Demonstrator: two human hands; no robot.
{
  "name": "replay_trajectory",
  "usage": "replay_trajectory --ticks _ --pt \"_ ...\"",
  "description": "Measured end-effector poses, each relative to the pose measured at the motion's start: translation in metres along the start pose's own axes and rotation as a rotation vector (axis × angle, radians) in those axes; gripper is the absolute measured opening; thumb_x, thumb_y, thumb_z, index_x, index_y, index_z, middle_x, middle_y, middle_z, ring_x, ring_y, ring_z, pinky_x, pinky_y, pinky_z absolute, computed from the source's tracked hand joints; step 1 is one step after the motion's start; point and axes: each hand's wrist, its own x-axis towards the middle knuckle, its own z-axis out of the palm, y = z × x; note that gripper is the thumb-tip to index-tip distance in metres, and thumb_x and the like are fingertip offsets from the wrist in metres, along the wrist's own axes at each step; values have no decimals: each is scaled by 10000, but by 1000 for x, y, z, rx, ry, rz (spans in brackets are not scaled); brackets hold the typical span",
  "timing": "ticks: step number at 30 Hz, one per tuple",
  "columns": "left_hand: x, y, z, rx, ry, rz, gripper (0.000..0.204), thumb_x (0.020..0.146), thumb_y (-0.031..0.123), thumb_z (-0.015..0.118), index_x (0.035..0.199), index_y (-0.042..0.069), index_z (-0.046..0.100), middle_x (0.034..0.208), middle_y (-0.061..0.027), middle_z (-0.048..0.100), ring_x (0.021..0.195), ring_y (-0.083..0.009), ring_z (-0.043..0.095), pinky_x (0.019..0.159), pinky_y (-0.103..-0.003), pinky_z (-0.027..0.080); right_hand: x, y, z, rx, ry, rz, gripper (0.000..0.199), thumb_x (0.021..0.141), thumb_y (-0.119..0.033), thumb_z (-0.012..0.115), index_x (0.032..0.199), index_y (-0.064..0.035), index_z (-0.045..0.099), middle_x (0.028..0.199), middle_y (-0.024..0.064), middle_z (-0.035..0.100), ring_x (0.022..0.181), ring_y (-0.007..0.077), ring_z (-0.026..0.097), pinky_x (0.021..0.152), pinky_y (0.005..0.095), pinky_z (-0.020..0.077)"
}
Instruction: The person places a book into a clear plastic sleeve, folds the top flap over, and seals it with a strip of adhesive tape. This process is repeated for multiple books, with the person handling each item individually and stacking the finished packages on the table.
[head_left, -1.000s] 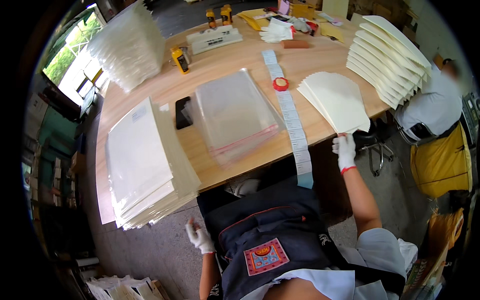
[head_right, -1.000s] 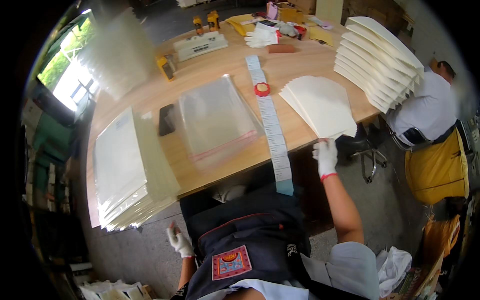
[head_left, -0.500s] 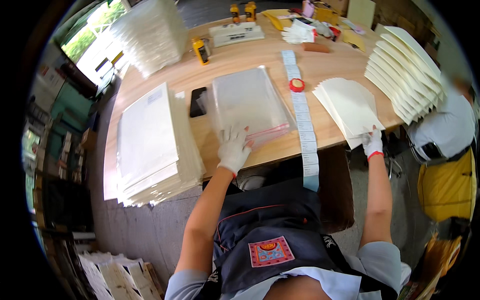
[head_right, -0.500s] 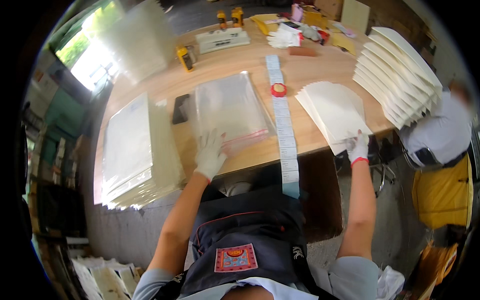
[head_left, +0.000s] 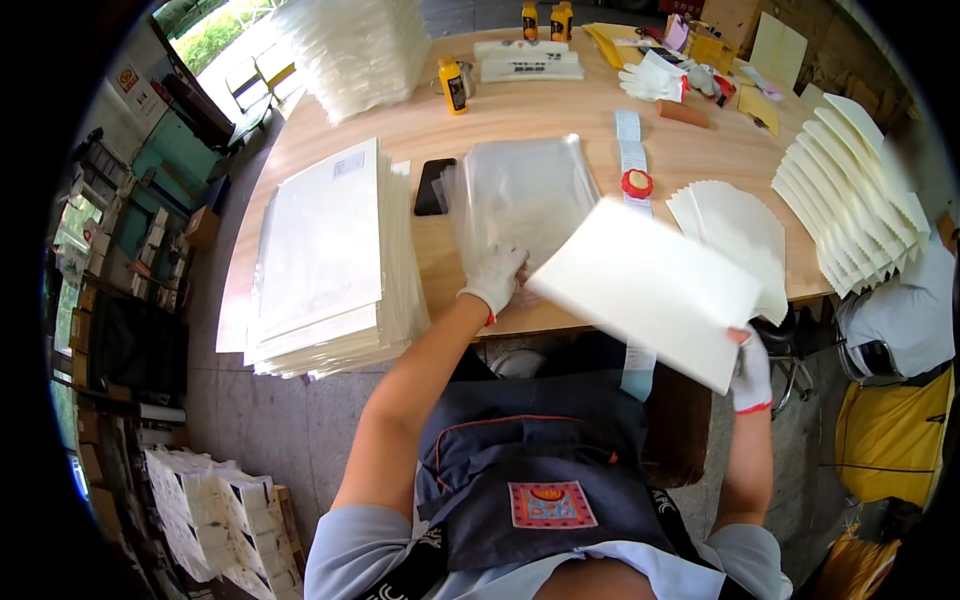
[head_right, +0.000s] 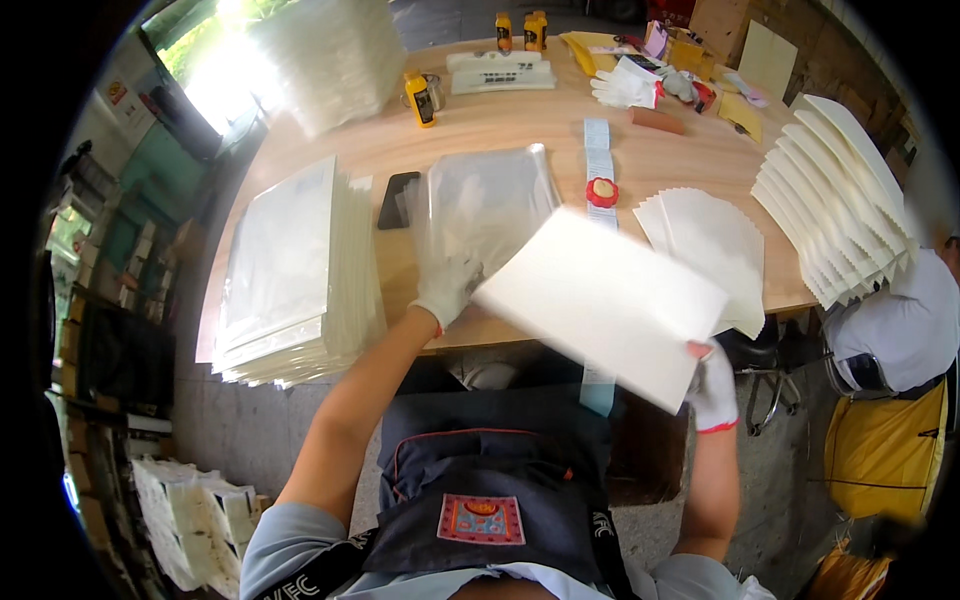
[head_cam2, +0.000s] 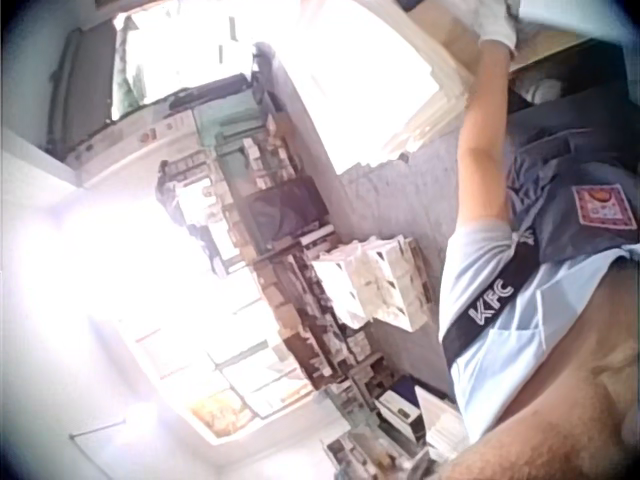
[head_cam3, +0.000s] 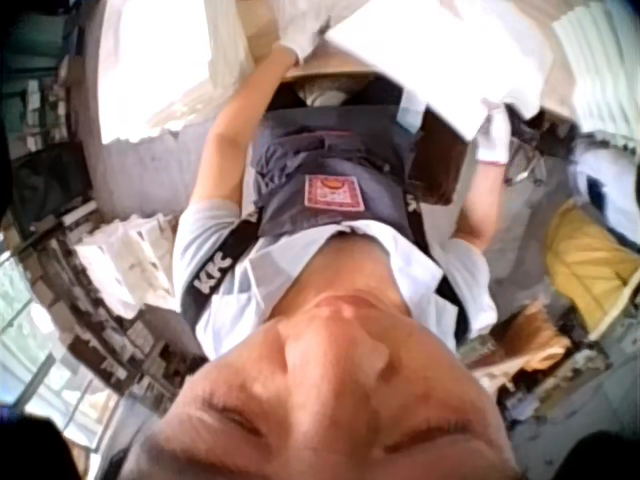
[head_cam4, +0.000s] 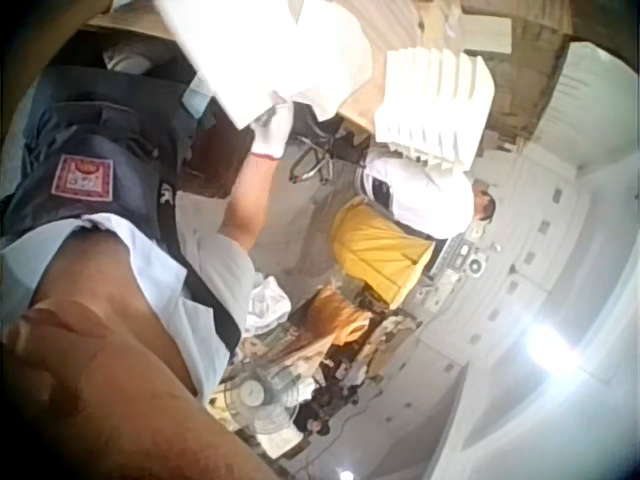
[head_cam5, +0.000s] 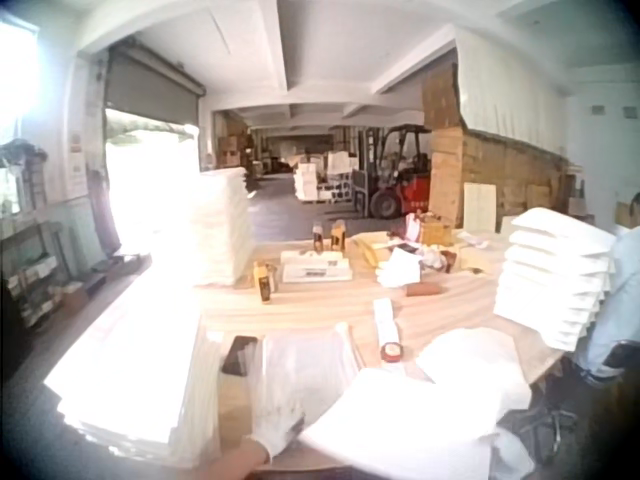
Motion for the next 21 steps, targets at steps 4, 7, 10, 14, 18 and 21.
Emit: replay_trajectory --ticks 4,7,10,14,18,21 --pt "2 -12 6 7 72 27 283 685 45 593 959 107 559 1054 -102 517 969 -298 504 788 -376 460 -16 43 15 -82 -228 204 309 791 -128 513 1031 64 539 755 45 608 550 80 548 488 200 437" --pt "-10 -24 11 -162 285 66 246 681 48 535 908 135 573 994 -61 536 927 -275 516 755 -375 451 -14 66 3 28 -272 204 312 796 -96 503 1070 52 522 902 100 625 715 141 610 604 240 487" --pt "-21 -18 -6 53 304 -194 254 706 74 567 942 165 590 1000 -25 550 944 -255 521 759 -375 463 -20 86 12 122 -129 122 348 799 -64 507 1139 8 486 1007 108 607 824 187 616 647 273 504" --pt "-26 -9 -20 -229 334 -233 239 696 9 503 871 131 609 875 -80 575 860 -270 546 718 -357 444 -25 116 18 273 -71 88 361 826 -58 505 1180 -12 457 1073 107 581 906 207 597 733 313 499" --pt "-38 -8 -19 -458 463 -154 252 713 -13 490 893 109 618 845 -92 585 777 -268 562 671 -351 437 -31 121 29 281 -37 -17 352 834 -70 495 1166 39 450 1093 141 562 955 227 582 779 323 483" --pt "-53 -9 -12 -475 495 -122 250 734 -30 476 900 97 614 842 -95 588 767 -269 565 655 -353 438 -31 124 22 221 -43 -6 364 831 -72 492 1168 57 445 1105 153 556 976 232 575 804 325 475"
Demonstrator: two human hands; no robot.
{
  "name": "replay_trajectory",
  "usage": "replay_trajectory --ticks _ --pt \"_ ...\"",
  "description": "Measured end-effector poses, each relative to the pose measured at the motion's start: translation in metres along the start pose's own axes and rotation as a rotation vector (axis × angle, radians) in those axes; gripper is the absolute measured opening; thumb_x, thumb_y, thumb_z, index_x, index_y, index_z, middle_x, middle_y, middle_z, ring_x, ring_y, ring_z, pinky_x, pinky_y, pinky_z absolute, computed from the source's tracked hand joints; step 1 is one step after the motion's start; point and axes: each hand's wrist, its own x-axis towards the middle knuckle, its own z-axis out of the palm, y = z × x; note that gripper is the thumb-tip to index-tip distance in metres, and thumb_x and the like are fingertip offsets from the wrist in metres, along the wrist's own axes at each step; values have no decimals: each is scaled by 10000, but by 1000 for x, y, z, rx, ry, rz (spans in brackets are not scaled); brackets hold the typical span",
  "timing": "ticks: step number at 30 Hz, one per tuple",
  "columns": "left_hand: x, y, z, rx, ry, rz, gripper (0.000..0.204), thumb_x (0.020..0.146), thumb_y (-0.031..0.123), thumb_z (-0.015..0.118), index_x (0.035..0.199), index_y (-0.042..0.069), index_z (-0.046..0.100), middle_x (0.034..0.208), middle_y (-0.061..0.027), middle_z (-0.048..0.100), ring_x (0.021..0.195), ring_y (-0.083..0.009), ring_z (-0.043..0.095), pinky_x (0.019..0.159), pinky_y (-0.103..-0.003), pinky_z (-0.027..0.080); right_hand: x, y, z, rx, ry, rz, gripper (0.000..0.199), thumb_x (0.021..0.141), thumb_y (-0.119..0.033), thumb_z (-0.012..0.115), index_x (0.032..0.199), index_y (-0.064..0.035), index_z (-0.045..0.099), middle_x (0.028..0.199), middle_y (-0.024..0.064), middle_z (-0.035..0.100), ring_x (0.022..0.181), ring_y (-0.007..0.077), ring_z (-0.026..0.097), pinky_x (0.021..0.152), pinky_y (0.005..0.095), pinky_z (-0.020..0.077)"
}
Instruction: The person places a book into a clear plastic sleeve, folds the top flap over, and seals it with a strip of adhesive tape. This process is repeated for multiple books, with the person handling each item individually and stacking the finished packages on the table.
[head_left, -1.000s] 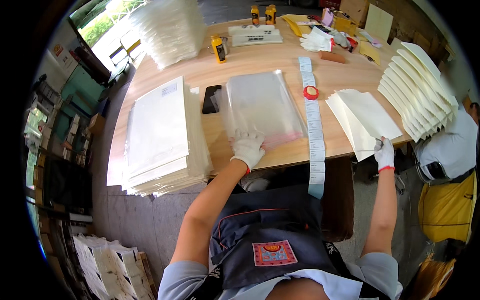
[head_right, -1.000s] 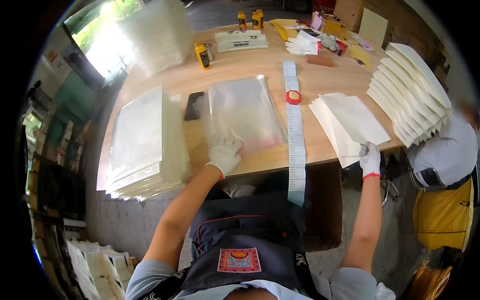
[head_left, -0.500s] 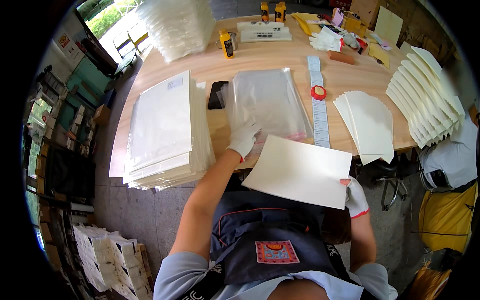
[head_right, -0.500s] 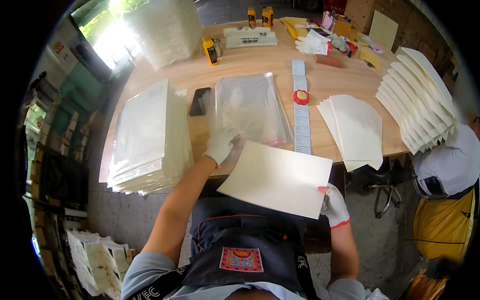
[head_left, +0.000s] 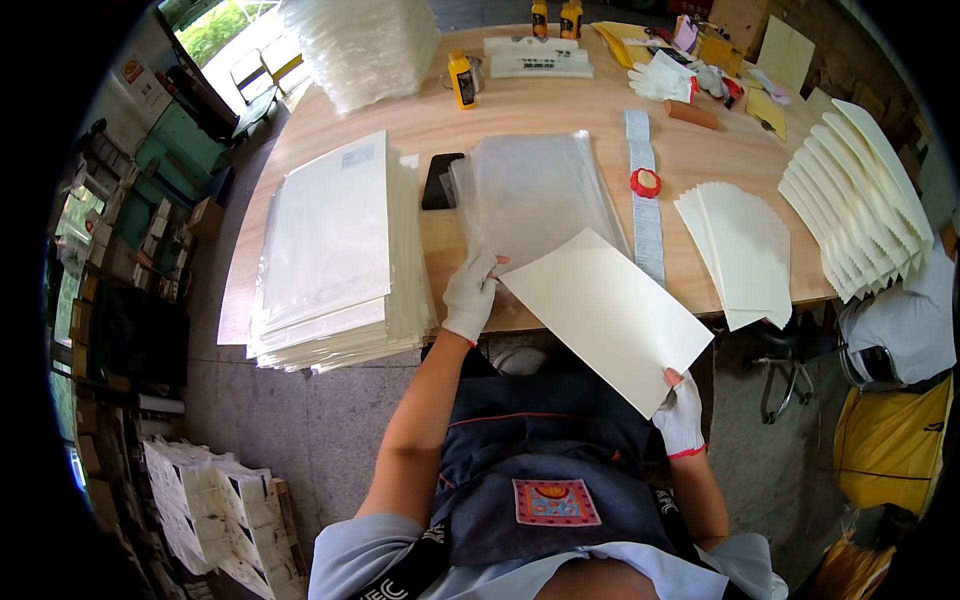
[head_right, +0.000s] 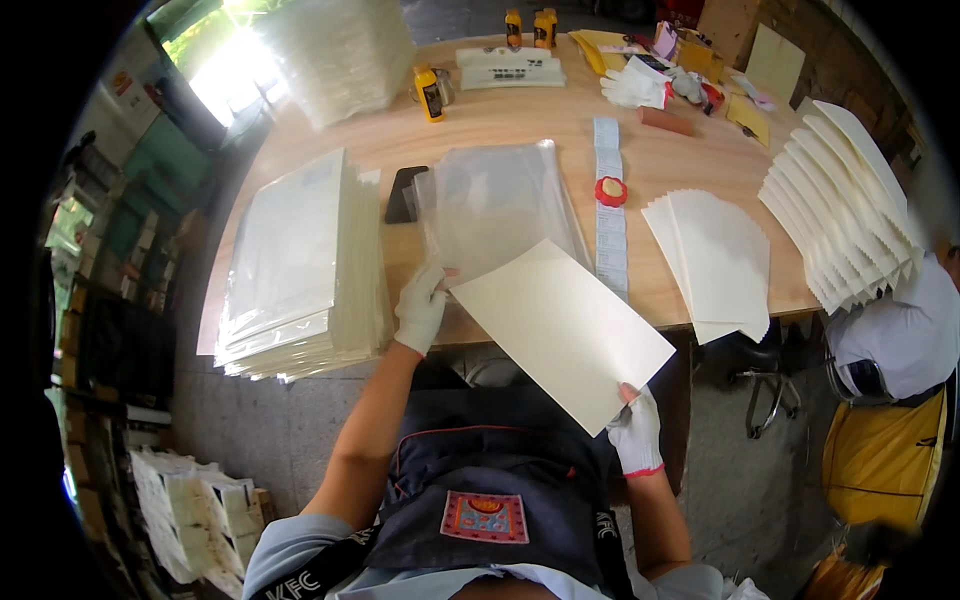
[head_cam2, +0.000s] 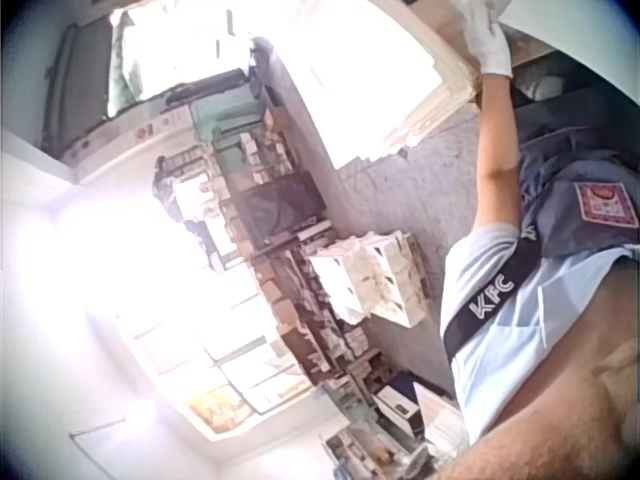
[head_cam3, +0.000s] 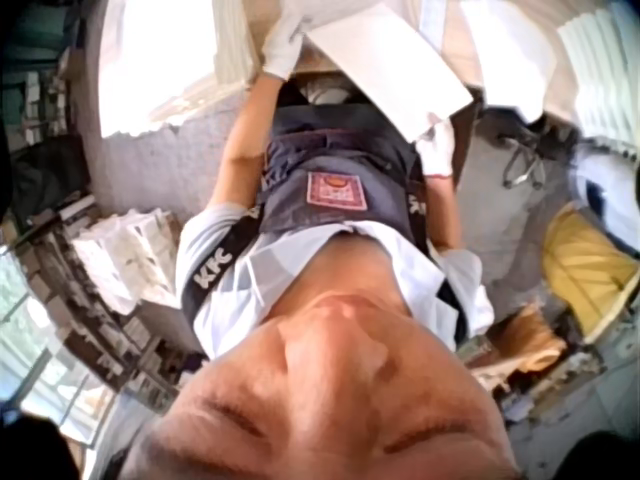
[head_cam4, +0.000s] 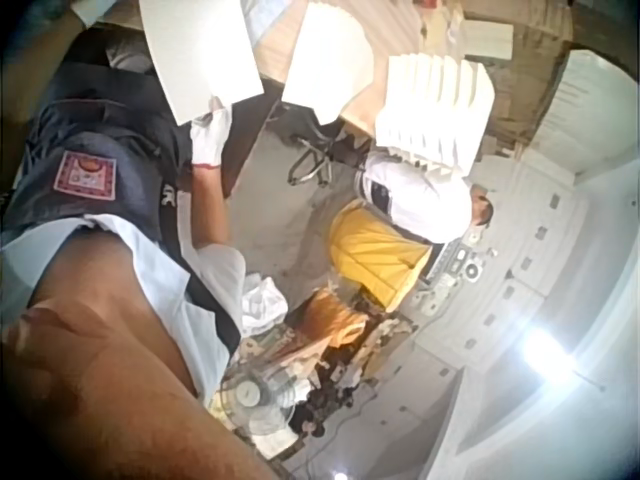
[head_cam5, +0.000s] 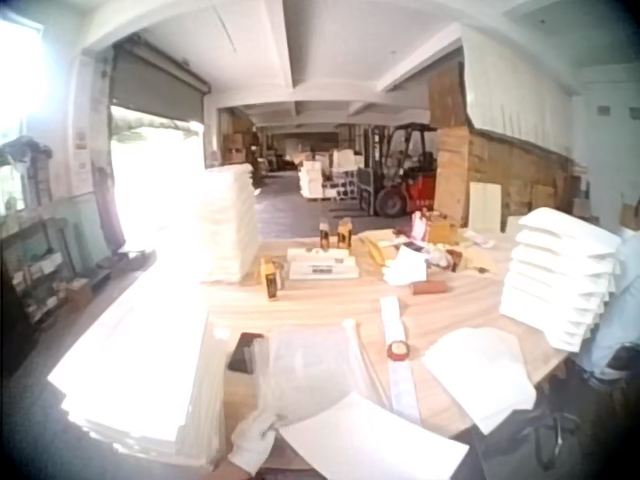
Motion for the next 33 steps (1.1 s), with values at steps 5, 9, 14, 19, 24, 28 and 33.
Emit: replay_trajectory --ticks 5,9,14,19,24,28,33 --pt "-32 16 9 30 -36 -16 293 729 -51 490 976 82 575 923 -119 574 809 -278 568 686 -332 457 -14 1 21 13 -20 39 259 870 -128 508 1097 -5 486 889 65 575 718 137 567 589 262 443" --pt "-51 24 52 -399 460 -142 349 727 -78 528 1053 45 508 1015 -131 554 872 -212 586 704 -298 486 -33 6 44 -45 -33 109 127 898 -178 511 966 -70 516 686 -11 494 527 74 482 453 233 334" --pt "-46 16 100 -1425 320 -727 215 806 -4 554 1020 -3 532 954 -102 586 805 -178 595 673 -276 500 -43 0 62 -120 -1 127 173 904 -177 497 1042 -74 493 718 -15 513 521 58 455 442 198 334" --pt "-74 15 107 -1356 110 -833 203 828 39 553 1009 -52 546 879 -106 622 747 -181 609 658 -279 502 -20 -7 57 -251 -43 157 168 892 -183 525 988 -46 510 763 46 585 535 125 569 452 251 454" --pt "-146 16 100 -994 -73 -689 292 854 150 559 1081 -29 522 891 -102 634 716 -147 609 598 -235 491 22 26 66 -240 -58 227 220 874 -136 541 1049 -6 514 818 84 602 641 193 626 551 315 547" --pt "-142 40 68 -1091 -262 -918 232 883 145 484 1068 10 523 866 -110 623 597 -138 583 488 -226 475 61 68 65 128 -187 200 291 918 -90 387 1190 4 427 1074 167 541 961 271 584 845 399 500" --pt "-139 15 40 -1241 -217 -1081 218 891 149 491 1075 36 523 952 -99 613 754 -175 618 614 -273 525 49 63 99 -433 -236 381 255 917 -134 386 1113 -11 493 838 115 603 672 209 608 614 311 513"
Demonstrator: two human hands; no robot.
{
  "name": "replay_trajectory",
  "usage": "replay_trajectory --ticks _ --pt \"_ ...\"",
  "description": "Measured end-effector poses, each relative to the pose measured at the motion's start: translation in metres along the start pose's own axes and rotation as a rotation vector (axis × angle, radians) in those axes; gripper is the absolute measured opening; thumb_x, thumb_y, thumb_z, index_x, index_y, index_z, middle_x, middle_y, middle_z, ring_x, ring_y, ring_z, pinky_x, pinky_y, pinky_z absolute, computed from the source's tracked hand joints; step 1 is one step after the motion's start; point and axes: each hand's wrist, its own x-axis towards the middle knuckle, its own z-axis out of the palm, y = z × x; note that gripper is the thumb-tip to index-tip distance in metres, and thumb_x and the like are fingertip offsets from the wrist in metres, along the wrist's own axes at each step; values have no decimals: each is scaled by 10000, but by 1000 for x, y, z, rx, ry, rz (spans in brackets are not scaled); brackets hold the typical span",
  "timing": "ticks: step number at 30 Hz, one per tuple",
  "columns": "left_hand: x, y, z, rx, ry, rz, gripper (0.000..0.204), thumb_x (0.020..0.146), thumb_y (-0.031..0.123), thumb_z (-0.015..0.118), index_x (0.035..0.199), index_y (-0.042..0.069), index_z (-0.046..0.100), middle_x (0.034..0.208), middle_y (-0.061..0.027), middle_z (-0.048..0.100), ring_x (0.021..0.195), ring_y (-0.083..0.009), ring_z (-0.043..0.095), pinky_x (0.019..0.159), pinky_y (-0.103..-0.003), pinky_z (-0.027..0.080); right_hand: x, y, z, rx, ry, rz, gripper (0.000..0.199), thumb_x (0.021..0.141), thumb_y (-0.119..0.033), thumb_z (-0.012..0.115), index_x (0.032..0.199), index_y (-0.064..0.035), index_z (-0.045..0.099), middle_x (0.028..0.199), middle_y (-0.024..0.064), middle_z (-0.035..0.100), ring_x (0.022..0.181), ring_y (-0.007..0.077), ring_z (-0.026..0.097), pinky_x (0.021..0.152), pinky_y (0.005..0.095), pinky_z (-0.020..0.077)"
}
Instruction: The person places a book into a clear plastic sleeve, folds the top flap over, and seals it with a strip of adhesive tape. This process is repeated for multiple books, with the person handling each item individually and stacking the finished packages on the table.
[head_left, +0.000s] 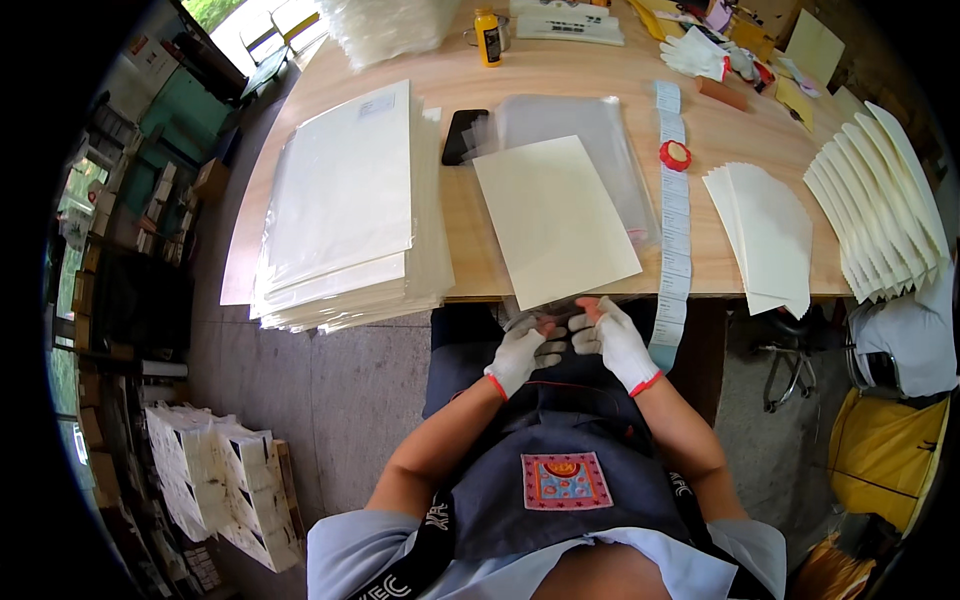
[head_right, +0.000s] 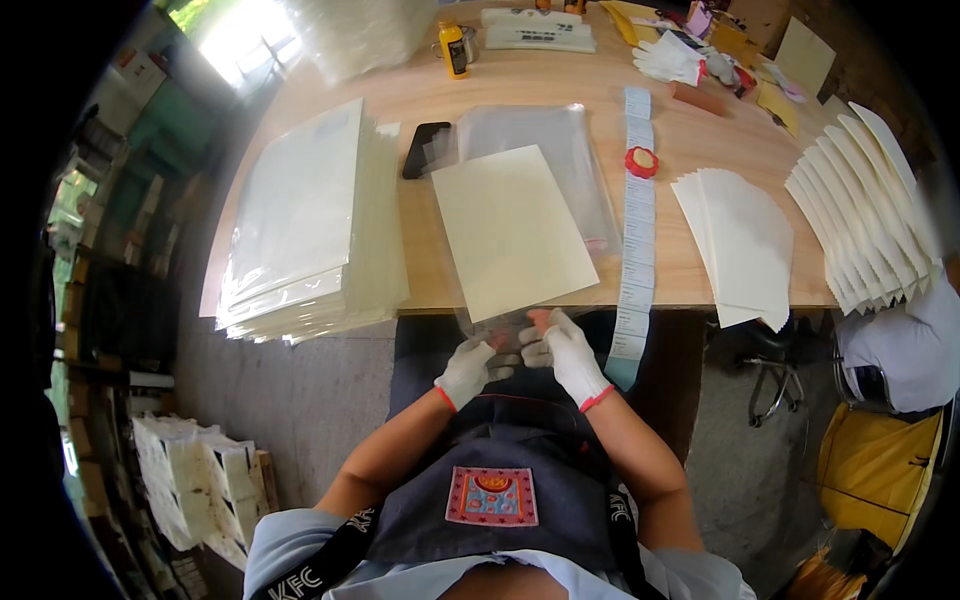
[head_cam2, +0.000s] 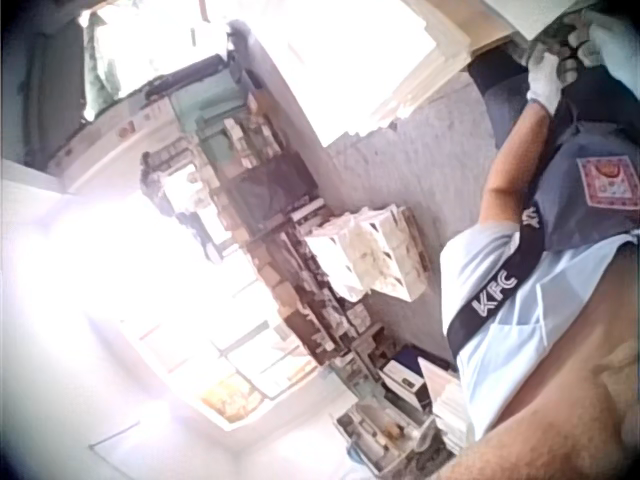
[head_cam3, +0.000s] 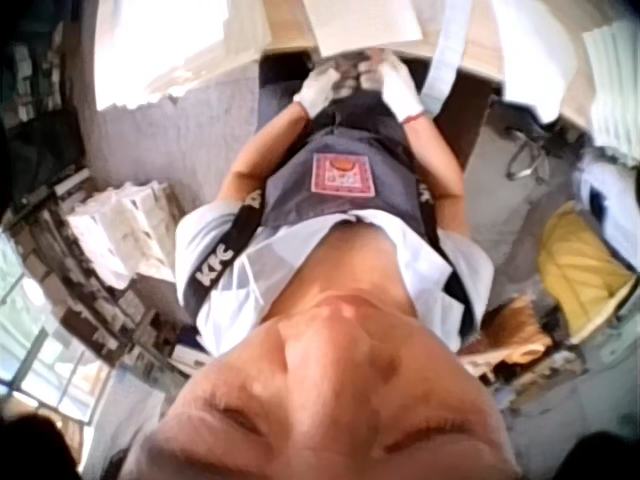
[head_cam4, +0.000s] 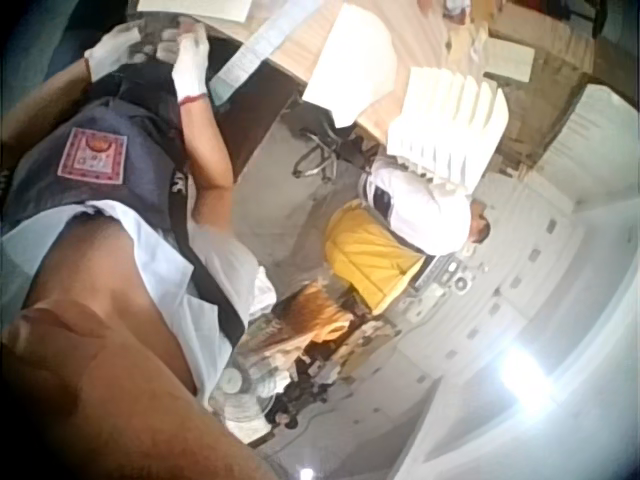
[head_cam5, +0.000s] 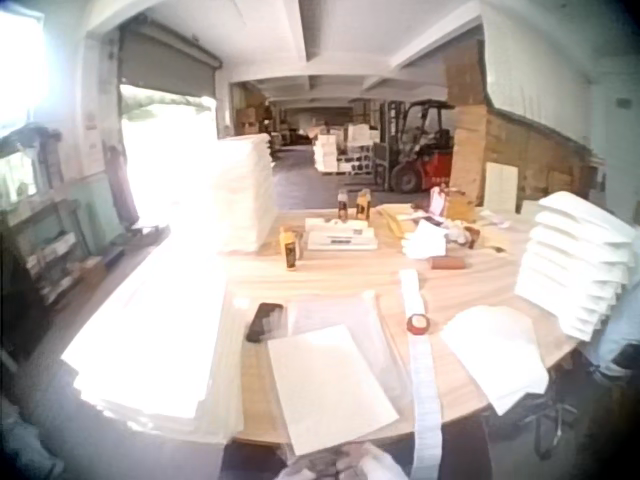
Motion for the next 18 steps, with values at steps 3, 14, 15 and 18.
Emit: replay_trajectory --ticks 3,14,15,18 --pt "-18 11 -7 60 112 104 222 887 184 526 1072 61 536 971 -92 608 797 -188 629 621 -275 528 -8 -12 19 -646 -28 -74 215 881 -134 405 978 -50 577 639 65 601 539 184 591 510 291 457" --pt "-30 38 -44 198 64 160 216 904 218 488 1011 37 540 933 -79 621 777 -175 625 640 -277 507 24 8 74 -1572 -181 -736 183 818 -307 516 877 -140 562 748 78 624 703 286 606 581 418 453" --pt "-31 39 -43 205 59 168 210 907 217 485 989 33 545 907 -74 625 761 -167 626 631 -269 511 24 9 78 -1642 -187 -733 144 810 -274 533 832 -131 535 748 89 620 689 283 610 557 424 452" --pt "-28 41 -43 240 58 189 200 908 206 483 935 23 559 852 -71 634 724 -152 630 613 -254 519 27 7 82 -1703 -227 -776 134 801 -249 548 788 -120 512 723 105 612 668 274 612 528 407 459"
